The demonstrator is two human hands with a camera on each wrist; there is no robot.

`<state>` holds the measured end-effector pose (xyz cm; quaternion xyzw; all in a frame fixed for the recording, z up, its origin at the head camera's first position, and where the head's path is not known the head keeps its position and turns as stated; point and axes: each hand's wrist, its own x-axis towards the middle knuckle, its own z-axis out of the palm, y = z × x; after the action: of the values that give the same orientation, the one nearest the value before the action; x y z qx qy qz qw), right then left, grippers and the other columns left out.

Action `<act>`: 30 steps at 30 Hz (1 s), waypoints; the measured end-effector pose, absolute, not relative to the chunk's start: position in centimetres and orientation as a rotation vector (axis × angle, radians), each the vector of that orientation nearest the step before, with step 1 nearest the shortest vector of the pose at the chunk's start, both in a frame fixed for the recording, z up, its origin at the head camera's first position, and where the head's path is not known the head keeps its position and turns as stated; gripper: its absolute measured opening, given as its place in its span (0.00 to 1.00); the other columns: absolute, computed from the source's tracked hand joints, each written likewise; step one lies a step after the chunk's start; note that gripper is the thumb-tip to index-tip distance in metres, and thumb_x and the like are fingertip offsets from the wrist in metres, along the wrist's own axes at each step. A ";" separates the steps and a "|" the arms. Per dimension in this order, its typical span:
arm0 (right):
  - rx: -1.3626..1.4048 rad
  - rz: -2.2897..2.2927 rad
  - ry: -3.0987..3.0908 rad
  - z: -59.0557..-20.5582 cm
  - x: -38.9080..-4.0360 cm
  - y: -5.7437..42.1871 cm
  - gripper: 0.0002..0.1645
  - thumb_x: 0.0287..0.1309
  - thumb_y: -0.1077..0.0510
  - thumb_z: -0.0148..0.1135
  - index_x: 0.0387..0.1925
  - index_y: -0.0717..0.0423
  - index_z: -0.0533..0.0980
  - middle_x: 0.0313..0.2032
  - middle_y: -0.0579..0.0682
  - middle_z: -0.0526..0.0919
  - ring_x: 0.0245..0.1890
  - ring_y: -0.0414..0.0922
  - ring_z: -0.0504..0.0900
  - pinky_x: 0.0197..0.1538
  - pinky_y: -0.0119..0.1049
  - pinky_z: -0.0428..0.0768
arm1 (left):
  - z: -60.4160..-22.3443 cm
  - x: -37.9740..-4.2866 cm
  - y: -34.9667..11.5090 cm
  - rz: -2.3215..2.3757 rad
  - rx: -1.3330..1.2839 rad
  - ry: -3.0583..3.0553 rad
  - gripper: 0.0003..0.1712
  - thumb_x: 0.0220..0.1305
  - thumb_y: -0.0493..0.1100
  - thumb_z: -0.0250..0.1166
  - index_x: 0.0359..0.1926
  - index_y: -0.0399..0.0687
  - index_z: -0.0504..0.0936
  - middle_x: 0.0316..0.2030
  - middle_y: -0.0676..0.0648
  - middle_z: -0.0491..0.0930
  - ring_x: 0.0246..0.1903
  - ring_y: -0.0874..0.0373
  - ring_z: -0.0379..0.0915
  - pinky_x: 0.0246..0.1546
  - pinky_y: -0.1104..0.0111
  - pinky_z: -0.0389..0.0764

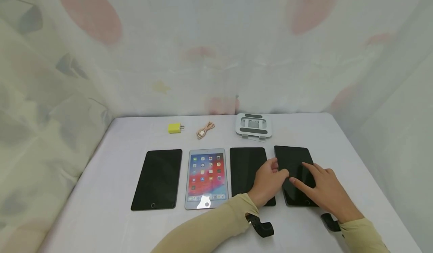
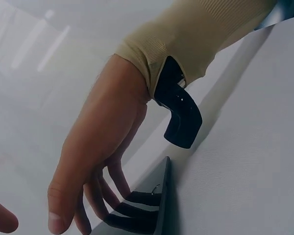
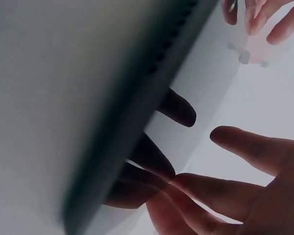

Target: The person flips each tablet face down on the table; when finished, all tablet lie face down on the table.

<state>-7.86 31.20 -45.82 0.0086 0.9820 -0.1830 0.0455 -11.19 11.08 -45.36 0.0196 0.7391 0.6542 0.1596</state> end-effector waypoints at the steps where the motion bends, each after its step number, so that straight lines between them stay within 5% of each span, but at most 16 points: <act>1: 0.024 -0.561 3.000 -45.8 -7.9 31.1 0.60 0.68 0.20 0.56 0.79 0.63 0.66 0.73 0.77 0.70 0.65 0.77 0.70 0.62 0.77 0.74 | -45.3 -11.2 11.1 1.874 0.057 2.110 0.38 0.68 0.47 0.65 0.76 0.39 0.73 0.69 0.42 0.80 0.66 0.50 0.78 0.69 0.52 0.81; 15: 0.006 -0.585 2.975 -45.4 -7.8 30.1 0.62 0.67 0.18 0.57 0.80 0.62 0.65 0.74 0.77 0.69 0.66 0.77 0.69 0.61 0.76 0.76 | -45.6 -11.9 10.0 1.981 -0.046 1.926 0.41 0.67 0.43 0.67 0.79 0.35 0.68 0.63 0.42 0.81 0.52 0.57 0.82 0.58 0.55 0.88; 23: 0.000 -0.585 2.970 -45.0 -7.8 29.6 0.62 0.66 0.18 0.56 0.79 0.61 0.66 0.73 0.75 0.71 0.65 0.76 0.71 0.60 0.74 0.78 | -45.3 -11.9 9.2 1.934 0.021 1.939 0.40 0.68 0.44 0.67 0.78 0.35 0.70 0.68 0.41 0.80 0.59 0.57 0.81 0.65 0.54 0.84; 25: -0.001 -0.589 2.963 -44.9 -7.8 29.4 0.61 0.66 0.17 0.56 0.79 0.61 0.66 0.73 0.74 0.72 0.65 0.75 0.72 0.59 0.73 0.78 | -45.3 -12.0 9.0 1.918 0.070 1.961 0.33 0.67 0.43 0.66 0.71 0.36 0.78 0.62 0.45 0.84 0.54 0.60 0.80 0.61 0.59 0.85; 27: -0.007 -0.596 2.953 -44.7 -7.9 29.2 0.62 0.66 0.17 0.56 0.79 0.61 0.66 0.73 0.73 0.72 0.65 0.75 0.72 0.59 0.72 0.79 | -45.4 -12.1 8.8 1.909 0.135 1.982 0.18 0.68 0.42 0.64 0.54 0.37 0.86 0.45 0.51 0.85 0.42 0.63 0.77 0.48 0.66 0.83; 30: -0.020 -0.612 2.938 -44.5 -8.0 28.9 0.62 0.66 0.17 0.55 0.79 0.61 0.66 0.74 0.72 0.73 0.65 0.73 0.73 0.58 0.70 0.80 | -45.5 -12.5 8.5 1.943 0.215 1.949 0.08 0.68 0.40 0.62 0.31 0.43 0.77 0.27 0.54 0.71 0.29 0.62 0.68 0.35 0.71 0.72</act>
<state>-8.02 28.94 -44.50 -0.0067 0.9765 -0.2035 0.0703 -12.49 8.47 -45.49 0.0765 0.6932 0.6912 0.1895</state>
